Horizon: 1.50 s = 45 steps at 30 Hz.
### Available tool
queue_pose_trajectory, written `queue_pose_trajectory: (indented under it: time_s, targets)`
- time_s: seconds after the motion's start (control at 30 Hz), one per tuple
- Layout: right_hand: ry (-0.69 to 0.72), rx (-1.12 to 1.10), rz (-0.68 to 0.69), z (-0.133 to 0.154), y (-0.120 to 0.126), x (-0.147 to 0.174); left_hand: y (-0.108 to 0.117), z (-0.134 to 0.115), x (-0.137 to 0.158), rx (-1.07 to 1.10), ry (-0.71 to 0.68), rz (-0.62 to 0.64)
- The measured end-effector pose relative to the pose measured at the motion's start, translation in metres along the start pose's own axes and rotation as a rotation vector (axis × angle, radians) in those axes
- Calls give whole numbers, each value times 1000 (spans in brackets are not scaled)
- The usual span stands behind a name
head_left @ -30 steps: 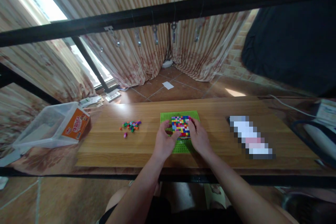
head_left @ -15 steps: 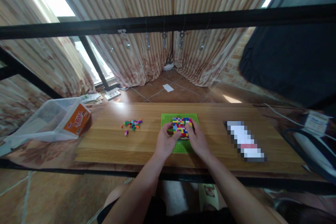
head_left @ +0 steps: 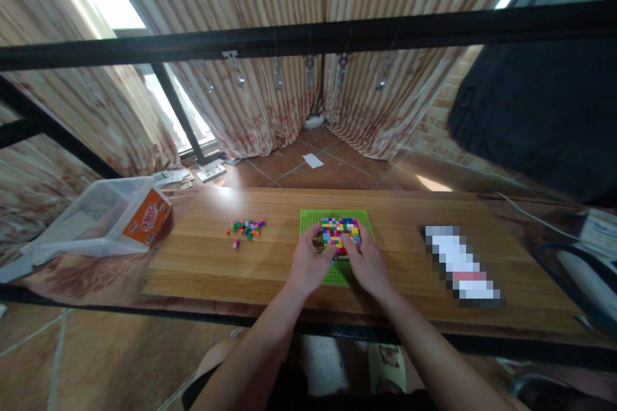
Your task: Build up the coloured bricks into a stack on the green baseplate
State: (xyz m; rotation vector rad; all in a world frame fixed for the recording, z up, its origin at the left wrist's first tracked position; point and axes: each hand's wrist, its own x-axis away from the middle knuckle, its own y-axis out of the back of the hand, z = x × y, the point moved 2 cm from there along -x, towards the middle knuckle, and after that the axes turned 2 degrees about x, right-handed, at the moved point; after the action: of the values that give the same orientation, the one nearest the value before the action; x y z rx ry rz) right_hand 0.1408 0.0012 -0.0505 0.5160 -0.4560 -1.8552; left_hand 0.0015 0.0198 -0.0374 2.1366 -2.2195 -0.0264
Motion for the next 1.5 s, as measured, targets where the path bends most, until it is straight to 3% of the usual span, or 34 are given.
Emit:
queue_pose_trajectory:
  time_s: [0.27,0.37,0.5,0.67,0.8,1.13,1.5]
  targets:
    - [-16,26,11,-7,0,-2,-3,-2,10,-93,-47,-34]
    - [-38,47,22,-10,1,-3,9,-4,10,-176,-101,-84]
    - [-43,71,28,-11,3,-4,60,-14,-2,-378,-96,-204]
    - [-48,93,33,-11,3,-4,146,-27,-12,-909,177,-417]
    - [-37,99,44,-10,3,-5,178,-20,-12,-1078,300,-424]
    - [-27,93,32,-10,2,-5,171,-11,-19,-999,194,-385]
    - [-57,85,61,-6,3,-5,145,-15,-34,-565,13,-311]
